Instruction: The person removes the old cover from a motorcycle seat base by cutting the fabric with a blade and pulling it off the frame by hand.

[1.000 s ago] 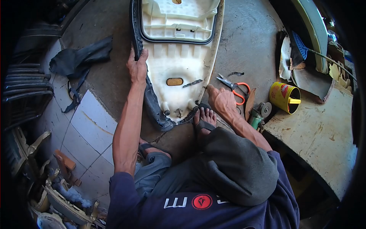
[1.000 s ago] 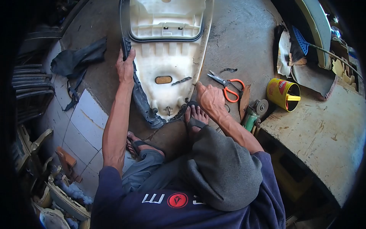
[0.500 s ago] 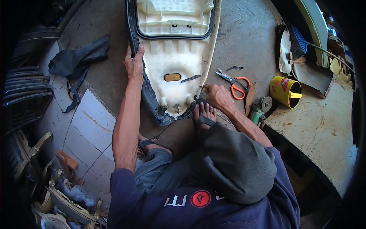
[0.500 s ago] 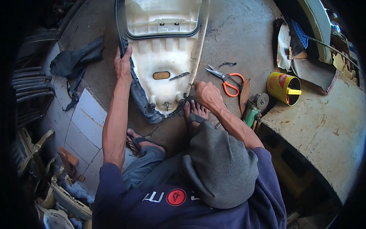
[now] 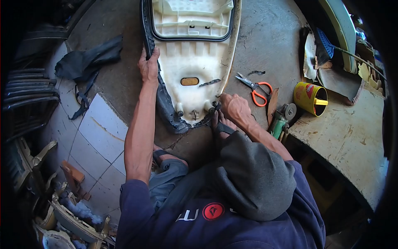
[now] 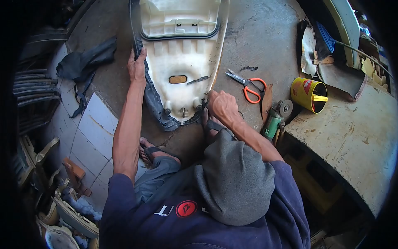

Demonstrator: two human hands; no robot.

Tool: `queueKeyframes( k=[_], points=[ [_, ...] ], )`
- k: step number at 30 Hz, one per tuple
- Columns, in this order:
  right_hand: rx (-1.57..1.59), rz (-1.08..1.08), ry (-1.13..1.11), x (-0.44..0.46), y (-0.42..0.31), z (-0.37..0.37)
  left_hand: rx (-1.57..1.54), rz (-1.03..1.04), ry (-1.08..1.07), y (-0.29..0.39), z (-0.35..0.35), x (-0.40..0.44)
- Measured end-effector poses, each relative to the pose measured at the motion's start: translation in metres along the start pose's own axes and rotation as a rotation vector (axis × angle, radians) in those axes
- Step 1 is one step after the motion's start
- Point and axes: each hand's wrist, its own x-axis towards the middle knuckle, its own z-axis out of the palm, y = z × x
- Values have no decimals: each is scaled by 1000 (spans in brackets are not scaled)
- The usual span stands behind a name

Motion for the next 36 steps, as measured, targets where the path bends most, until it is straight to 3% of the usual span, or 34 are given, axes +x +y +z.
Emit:
queueKeyframes(
  k=[7,9,11,14,19,22,24,25,27,28,29,32,35,36],
  points=[
    [-149,-15,-8,-1,-18,-18,-20,17,-59,7,5,7],
    [-62,116,-36,1,-17,-15,-106,87,-6,-6,8,13],
    [680,271,-184,18,19,16,-120,46,-17,-7,3,7],
    [256,156,-51,6,4,5,-122,69,-19,-9,8,24],
    [-124,46,107,-15,-22,-7,-134,102,-50,-11,9,27],
    [-168,113,4,-3,-24,5,-124,46,-54,-9,3,13],
    [270,200,-30,-3,0,8,-136,54,-68,-18,-1,16],
    [254,193,-13,0,11,10,-163,83,-69,-18,2,21],
    [597,249,-112,3,24,20,-183,50,-56,-15,4,23],
    [344,130,-4,-2,13,11,-184,33,-55,-13,4,23],
    [345,131,-18,-6,2,2,-172,-1,-61,-13,0,17],
    [-120,83,-1,-16,-19,-11,-177,11,-62,-11,0,10],
    [-191,99,-66,-2,-35,-5,-167,15,-42,-14,1,15],
    [-85,141,-56,-2,-28,3,-174,19,-62,-10,0,14]
  ],
)
